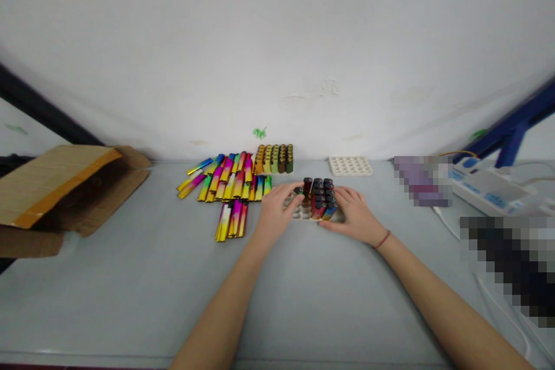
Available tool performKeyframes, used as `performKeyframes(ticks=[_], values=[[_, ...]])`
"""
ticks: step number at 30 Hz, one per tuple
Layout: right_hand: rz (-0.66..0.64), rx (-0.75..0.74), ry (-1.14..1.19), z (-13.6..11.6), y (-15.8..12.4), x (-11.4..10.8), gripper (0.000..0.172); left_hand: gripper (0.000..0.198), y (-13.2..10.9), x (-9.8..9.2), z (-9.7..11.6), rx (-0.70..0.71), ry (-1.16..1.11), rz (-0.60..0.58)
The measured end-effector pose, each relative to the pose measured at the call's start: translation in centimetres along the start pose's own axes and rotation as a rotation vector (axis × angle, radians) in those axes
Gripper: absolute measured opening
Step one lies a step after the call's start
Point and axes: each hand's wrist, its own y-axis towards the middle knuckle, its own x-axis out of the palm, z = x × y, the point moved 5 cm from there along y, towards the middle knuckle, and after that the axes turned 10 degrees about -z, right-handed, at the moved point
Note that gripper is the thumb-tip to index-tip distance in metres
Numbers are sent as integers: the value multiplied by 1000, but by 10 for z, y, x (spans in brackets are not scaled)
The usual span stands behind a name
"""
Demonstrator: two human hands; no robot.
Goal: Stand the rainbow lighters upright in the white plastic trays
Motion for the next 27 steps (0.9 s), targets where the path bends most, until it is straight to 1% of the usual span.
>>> performKeyframes(ticks=[2, 4, 6, 9, 11, 13, 15, 16, 18, 20, 21, 22, 23, 25, 27], values=[[0, 0, 0, 0, 0, 0, 71, 30, 0, 2, 1, -15, 61, 19], [2, 4, -1, 0, 0, 1, 70, 27, 0, 4, 3, -15, 149, 24], [3, 9, 0, 0, 0, 1, 70, 23, -1, 7, 7, 8, 249, 9], [0, 8, -2, 0, 0, 1, 70, 25, -2, 10, 14, 45, 357, -13], [-3, 5, -6, 0, -1, 1, 69, 28, -3, 6, 19, 59, 409, -24], [-4, 6, -13, 0, -1, 1, 69, 32, -5, -5, 23, 29, 472, -4], [1, 10, -19, 1, -1, 1, 70, 32, -9, -28, 23, -88, 564, 62], [3, 10, -20, 1, -1, 1, 71, 30, -13, -43, 21, -185, 616, 107], [7, 6, -19, 2, -1, 2, 72, 31, -22, -73, 11, -401, 725, 127], [5, 4, -18, 2, -1, 2, 73, 37, -33, -97, -6, -651, 765, 45], [4, 4, -19, 2, -1, 2, 73, 42, -38, -105, -15, -736, 763, -11], [4, 6, -20, 2, -1, 2, 73, 47, -42, -111, -22, -791, 756, -56], [5, 8, -20, 2, -1, 2, 73, 50, -44, -113, -28, -813, 750, -102], [6, 8, -20, 3, -1, 2, 72, 53, -45, -112, -35, -814, 740, -175], [7, 8, -18, 3, -1, 2, 72, 52, -44, -106, -36, -809, 747, -209]])
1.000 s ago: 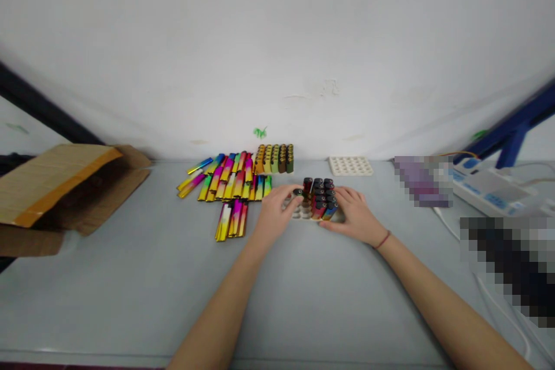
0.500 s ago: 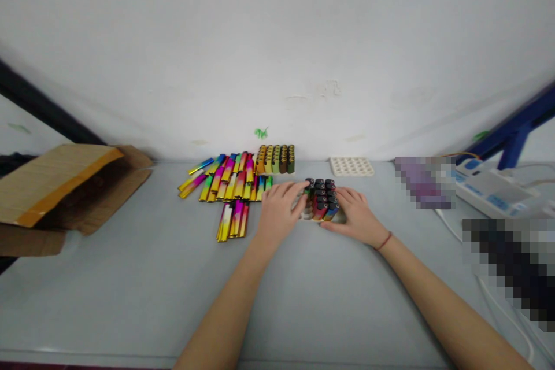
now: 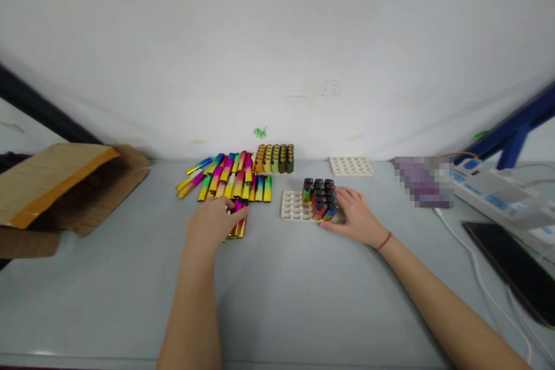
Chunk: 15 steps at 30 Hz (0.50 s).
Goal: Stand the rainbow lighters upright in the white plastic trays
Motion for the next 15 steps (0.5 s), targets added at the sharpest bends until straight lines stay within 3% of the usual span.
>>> performKeyframes(ticks=[8, 15], values=[[0, 6, 12, -1, 0, 0, 72, 44, -6, 1, 14, -35, 30, -18], [7, -1, 10, 0, 0, 0, 71, 40, -3, 4, 14, 46, 3, -1]])
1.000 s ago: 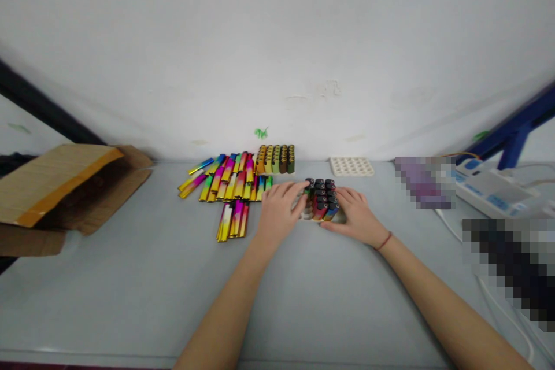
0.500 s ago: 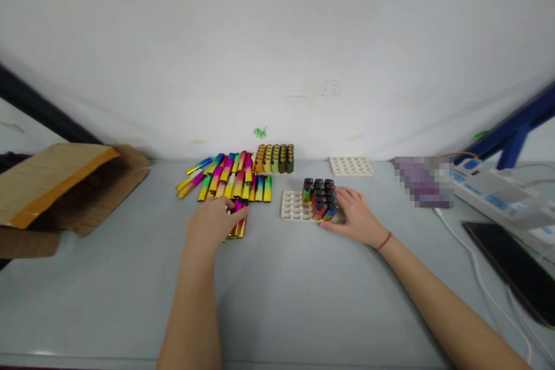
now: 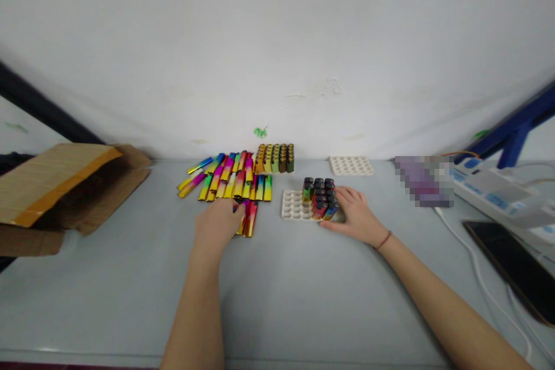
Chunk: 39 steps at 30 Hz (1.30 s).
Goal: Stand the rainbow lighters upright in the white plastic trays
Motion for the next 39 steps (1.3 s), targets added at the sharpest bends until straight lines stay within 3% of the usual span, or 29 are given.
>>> performKeyframes(ticks=[6, 9, 11, 14, 17, 20, 24, 30, 33, 39], values=[[0, 4, 0, 0, 0, 0, 71, 31, 2, -12, 1, 215, -290, 66], [-1, 6, -4, 0, 0, 0, 70, 28, 3, -16, 1, 288, -628, 161], [-1, 10, -8, 0, 0, 0, 70, 31, 3, -13, 5, 322, -912, 164], [-3, 5, -12, 0, 0, 1, 71, 35, 2, 1, 23, 362, -1301, -21], [-6, 3, -12, 0, 0, 1, 72, 30, -2, 11, 43, 317, -1531, -217], [-9, 6, -10, 0, 0, 1, 72, 20, -6, 14, 59, 296, -1683, -283], [-14, 11, -4, 0, 0, 0, 71, 19, -7, 15, 73, 354, -1805, -277], [-12, 8, 1, -1, 1, -1, 71, 51, -9, 20, 77, 309, -1756, -208], [-6, 10, 1, -1, 0, 0, 71, 48, -10, 23, 75, 285, -1748, -160], [-11, 8, -9, 1, 0, 1, 74, 40, -8, 29, 76, 264, -1770, -180]])
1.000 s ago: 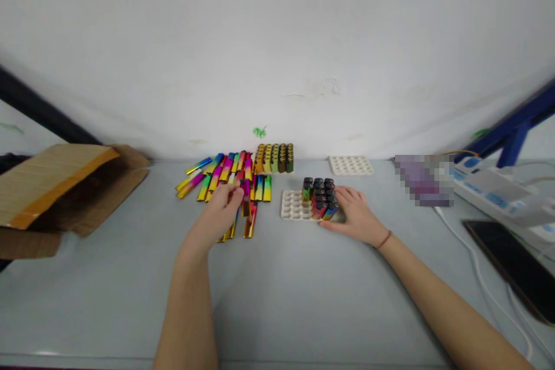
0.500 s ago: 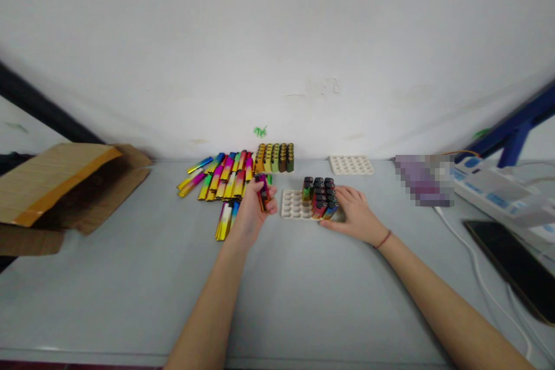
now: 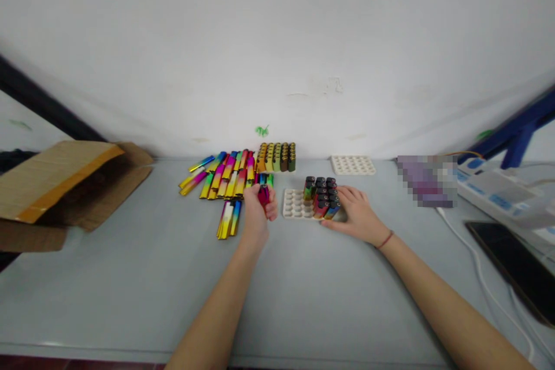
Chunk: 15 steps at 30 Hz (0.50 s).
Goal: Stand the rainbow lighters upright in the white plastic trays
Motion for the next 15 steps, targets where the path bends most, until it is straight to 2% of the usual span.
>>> performKeyframes(ticks=[8, 15], values=[[9, -5, 2, 0, -1, -1, 71, 37, -3, 3, 0, 14, -47, 22], [-3, -1, -9, 0, 0, -1, 71, 41, -3, 2, -3, 8, -66, 51]])
